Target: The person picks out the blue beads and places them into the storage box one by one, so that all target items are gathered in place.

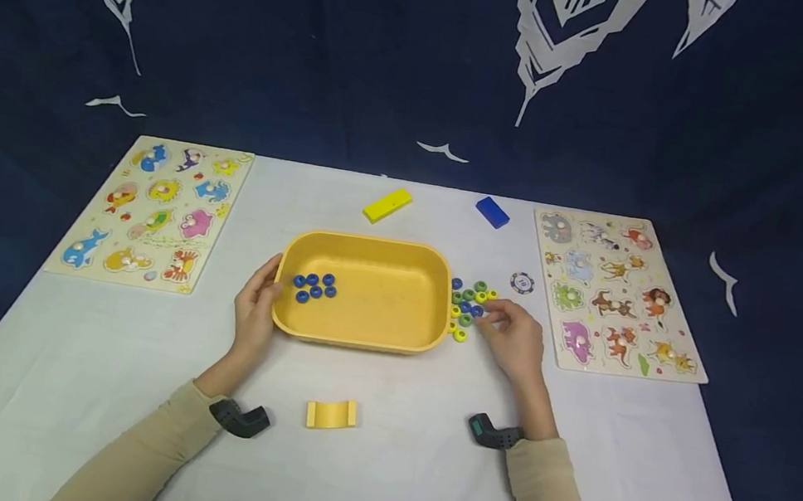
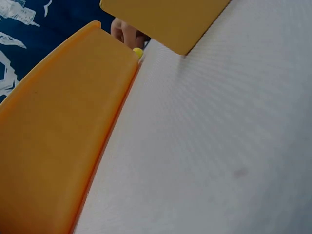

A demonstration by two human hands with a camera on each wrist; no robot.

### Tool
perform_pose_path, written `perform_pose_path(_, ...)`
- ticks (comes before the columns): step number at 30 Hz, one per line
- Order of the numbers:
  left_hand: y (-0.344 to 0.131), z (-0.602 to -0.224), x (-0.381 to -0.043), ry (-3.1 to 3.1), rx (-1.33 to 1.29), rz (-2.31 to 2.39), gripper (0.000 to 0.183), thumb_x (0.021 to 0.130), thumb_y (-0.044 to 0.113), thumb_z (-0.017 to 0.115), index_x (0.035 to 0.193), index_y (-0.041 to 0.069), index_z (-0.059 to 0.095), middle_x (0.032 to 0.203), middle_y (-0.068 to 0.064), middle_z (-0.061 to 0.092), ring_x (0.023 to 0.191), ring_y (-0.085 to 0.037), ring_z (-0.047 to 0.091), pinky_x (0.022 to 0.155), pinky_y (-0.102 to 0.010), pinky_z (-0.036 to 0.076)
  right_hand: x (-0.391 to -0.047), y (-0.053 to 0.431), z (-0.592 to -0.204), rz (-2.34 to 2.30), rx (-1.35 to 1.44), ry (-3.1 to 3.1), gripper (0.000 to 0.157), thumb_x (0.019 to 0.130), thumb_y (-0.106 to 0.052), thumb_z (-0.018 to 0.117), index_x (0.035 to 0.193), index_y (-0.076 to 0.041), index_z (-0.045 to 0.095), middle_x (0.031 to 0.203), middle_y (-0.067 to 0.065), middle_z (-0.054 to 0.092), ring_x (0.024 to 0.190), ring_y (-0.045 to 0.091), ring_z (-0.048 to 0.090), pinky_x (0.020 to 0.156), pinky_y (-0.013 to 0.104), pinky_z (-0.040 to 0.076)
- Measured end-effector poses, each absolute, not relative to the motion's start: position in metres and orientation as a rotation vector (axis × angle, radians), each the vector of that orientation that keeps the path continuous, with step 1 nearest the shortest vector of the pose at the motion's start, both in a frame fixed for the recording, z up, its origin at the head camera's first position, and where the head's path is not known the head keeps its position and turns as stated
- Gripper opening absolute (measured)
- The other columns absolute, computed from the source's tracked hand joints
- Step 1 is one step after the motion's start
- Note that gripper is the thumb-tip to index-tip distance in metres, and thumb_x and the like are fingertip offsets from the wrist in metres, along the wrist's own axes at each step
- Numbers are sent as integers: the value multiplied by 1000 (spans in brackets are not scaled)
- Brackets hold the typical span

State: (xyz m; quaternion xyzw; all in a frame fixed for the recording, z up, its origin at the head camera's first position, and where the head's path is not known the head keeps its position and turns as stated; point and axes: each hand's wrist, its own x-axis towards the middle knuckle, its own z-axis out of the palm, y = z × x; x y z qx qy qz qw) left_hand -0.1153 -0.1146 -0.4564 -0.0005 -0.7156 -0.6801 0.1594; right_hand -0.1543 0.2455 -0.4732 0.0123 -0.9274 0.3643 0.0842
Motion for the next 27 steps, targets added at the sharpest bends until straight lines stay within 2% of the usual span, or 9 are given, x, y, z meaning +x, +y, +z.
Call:
perform_pose_path(3,-117,-465,-119,-2018,-1,-1954,44,88,0,38,132,1,39,128,-16,47,113,-31,48,92,-38,44,-154,244,-472,1037,32,-2793,23,76,-19,68,97,-10,65,74,2,60,55,14,46,41,19,36)
perform_pose_path(10,-119,-479,-124,-1980,29,-1968,43,88,3,39,131,6,41,127,-12,48,112,-29,49,90,-28,46,-156,244,-470,986,54,-2822,22,75,-21,68,94,-10,65,73,2,61,53,13,45,41,20,33)
perform_pose_path(17,-120,-479,-123,-1986,44,-1939,43,88,5,40,130,11,44,126,-8,51,108,-26,51,89,-28,47,-169,237,-454,1266,10,-2657,24,76,-24,69,90,-6,62,74,3,59,60,11,50,47,21,44)
perform_pose_path(22,-122,-479,-123,-1954,56,-1968,42,88,4,40,129,11,45,125,-9,51,109,-26,51,89,-29,47,-183,192,-411,1383,178,-2636,24,76,-24,69,92,-7,62,78,5,62,67,15,52,56,20,46)
perform_pose_path(24,-121,-479,-123,-1942,57,-1990,42,88,4,41,129,11,45,125,-10,51,109,-27,50,90,-31,46,-182,165,-390,1285,278,-2731,23,75,-22,70,91,-8,62,79,6,63,67,17,53,56,22,46)
perform_pose_path(27,-119,-479,-123,-1935,59,-2014,42,88,3,41,129,10,45,124,-12,51,109,-29,50,91,-32,46,-190,134,-386,1194,439,-2844,18,76,-20,69,90,-10,62,78,3,64,67,15,55,58,24,48)
